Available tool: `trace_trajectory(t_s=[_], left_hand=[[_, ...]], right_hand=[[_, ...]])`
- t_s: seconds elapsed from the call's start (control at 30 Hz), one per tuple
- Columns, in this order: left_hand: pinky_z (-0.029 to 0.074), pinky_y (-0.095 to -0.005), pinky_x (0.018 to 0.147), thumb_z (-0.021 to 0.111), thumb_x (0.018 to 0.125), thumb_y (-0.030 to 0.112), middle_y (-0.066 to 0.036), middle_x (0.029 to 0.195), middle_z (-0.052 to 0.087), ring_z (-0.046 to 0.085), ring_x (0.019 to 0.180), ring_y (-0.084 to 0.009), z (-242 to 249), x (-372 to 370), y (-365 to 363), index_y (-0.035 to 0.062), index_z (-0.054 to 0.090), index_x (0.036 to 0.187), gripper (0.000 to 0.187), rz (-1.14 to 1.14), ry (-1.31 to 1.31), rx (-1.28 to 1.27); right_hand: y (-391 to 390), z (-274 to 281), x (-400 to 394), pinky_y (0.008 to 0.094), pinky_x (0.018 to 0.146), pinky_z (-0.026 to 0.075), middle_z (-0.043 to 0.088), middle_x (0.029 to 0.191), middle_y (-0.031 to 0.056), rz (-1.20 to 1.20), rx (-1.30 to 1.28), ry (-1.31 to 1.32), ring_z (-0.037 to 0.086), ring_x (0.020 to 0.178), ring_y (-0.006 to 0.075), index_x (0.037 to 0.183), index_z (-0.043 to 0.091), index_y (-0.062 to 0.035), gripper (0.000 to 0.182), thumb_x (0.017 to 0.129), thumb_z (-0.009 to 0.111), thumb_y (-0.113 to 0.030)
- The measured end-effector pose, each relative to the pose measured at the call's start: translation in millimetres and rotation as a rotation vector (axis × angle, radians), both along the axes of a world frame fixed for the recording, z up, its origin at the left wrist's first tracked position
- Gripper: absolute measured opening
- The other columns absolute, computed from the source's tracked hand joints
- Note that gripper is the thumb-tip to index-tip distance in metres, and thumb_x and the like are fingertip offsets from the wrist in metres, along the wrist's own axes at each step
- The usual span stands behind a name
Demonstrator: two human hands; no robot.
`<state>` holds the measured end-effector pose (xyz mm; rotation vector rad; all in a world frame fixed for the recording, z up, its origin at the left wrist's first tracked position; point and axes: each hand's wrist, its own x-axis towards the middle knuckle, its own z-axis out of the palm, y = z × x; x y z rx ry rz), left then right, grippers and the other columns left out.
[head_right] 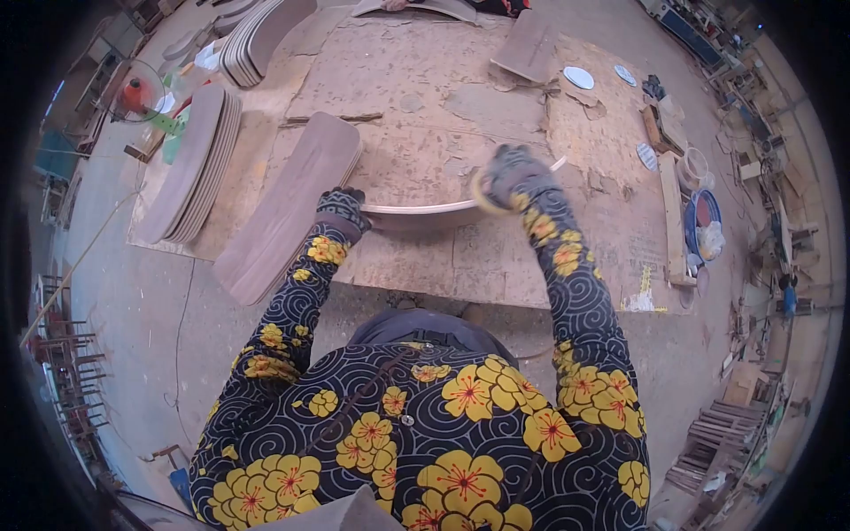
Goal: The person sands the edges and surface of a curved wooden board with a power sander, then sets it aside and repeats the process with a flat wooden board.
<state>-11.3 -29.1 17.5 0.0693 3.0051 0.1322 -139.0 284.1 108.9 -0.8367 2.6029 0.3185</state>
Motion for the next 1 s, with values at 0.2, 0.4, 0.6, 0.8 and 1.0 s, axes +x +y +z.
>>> trace_trajectory(t_s=[0.2,0.4,0.6,0.8,1.0], left_hand=[[0.046,-0.0401,0.104,0.079,0.079,0.033,-0.017,0.123,0.065,0.059,0.119,-0.0334,-5.2,-1.6,-10.1,0.0042,0.064,0.117,0.050,0.021,-0.068,0.094],[0.047,-0.0403,0.103,0.080,0.078,0.033,-0.017,0.119,0.066,0.060,0.118,-0.0332,-22.5,0.6,-19.4,0.0041,0.065,0.115,0.050,0.024,-0.074,0.120],[0.049,-0.0405,0.101,0.082,0.075,0.033,-0.018,0.117,0.067,0.062,0.114,-0.0333,-28.8,-5.3,-27.4,0.0041,0.065,0.114,0.052,0.025,-0.066,0.137],[0.046,-0.0421,0.104,0.082,0.073,0.035,-0.016,0.121,0.067,0.060,0.119,-0.0327,-19.4,-12.0,-26.6,0.0063,0.066,0.119,0.057,0.030,-0.075,0.109],[0.041,-0.0493,0.103,0.072,0.081,0.038,-0.009,0.116,0.067,0.060,0.116,-0.0298,19.4,-8.0,24.6,0.0145,0.067,0.115,0.042,-0.094,-0.005,-0.169]], right_hand=[[-28.3,-11.0,4.5,0.0432,0.104,0.049,0.060,0.131,0.0227,-0.161,-0.033,0.073,0.058,0.123,0.0373,0.122,0.061,0.0014,0.046,0.093,0.050,-0.033],[-136.3,-8.2,80.5,0.0462,0.097,0.053,0.058,0.124,0.0281,-0.063,-0.318,-0.074,0.061,0.118,0.0374,0.128,0.054,0.0016,0.050,0.090,0.053,-0.032],[-91.1,-47.3,57.5,0.0463,0.098,0.052,0.058,0.131,0.0216,0.066,-0.336,0.074,0.062,0.114,0.0412,0.122,0.062,-0.0065,0.047,0.091,0.050,-0.040],[63.4,-61.1,-8.2,0.0468,0.109,0.040,0.060,0.134,0.0111,-0.219,-0.118,0.331,0.051,0.127,0.0339,0.122,0.068,-0.0149,0.045,0.091,0.051,-0.043],[50.3,-87.0,31.9,0.0447,0.103,0.043,0.064,0.115,0.0092,-0.014,-0.431,0.651,0.052,0.122,0.0254,0.115,0.067,-0.0168,0.029,0.091,0.056,-0.029]])
